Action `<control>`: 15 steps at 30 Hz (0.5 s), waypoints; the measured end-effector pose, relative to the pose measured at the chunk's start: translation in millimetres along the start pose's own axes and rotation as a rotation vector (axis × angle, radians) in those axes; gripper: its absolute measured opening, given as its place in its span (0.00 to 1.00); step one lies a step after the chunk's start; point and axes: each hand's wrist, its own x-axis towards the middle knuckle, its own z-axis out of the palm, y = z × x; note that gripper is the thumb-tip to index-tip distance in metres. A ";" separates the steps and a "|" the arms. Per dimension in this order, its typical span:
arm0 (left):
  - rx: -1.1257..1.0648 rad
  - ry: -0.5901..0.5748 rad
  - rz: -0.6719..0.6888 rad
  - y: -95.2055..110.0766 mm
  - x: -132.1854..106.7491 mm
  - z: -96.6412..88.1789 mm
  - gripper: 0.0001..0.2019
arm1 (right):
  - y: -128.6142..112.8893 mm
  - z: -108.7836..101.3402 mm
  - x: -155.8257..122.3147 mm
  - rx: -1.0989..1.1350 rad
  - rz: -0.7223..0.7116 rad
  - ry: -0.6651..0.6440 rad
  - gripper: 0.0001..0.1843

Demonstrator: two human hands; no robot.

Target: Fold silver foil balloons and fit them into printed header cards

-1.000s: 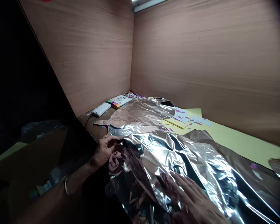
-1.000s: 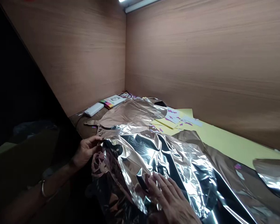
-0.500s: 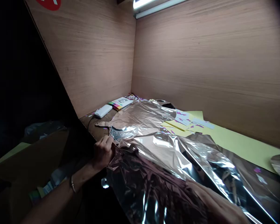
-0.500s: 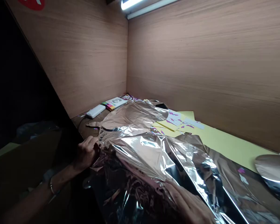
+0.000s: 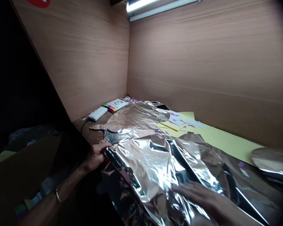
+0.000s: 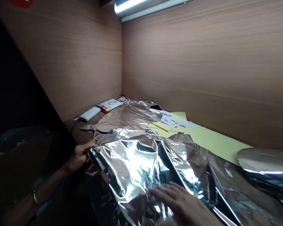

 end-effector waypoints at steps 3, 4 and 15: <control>0.012 0.003 0.011 4.2 2.4 2.9 0.10 | -11.2 -29.4 42.9 -0.080 0.237 0.105 0.26; 0.027 0.004 0.016 6.0 3.2 3.3 0.10 | -7.5 -31.5 60.6 -0.116 0.230 0.127 0.28; 0.341 0.096 0.280 -45.5 -16.2 -12.2 0.11 | 79.4 32.7 132.3 -0.321 0.345 0.057 0.37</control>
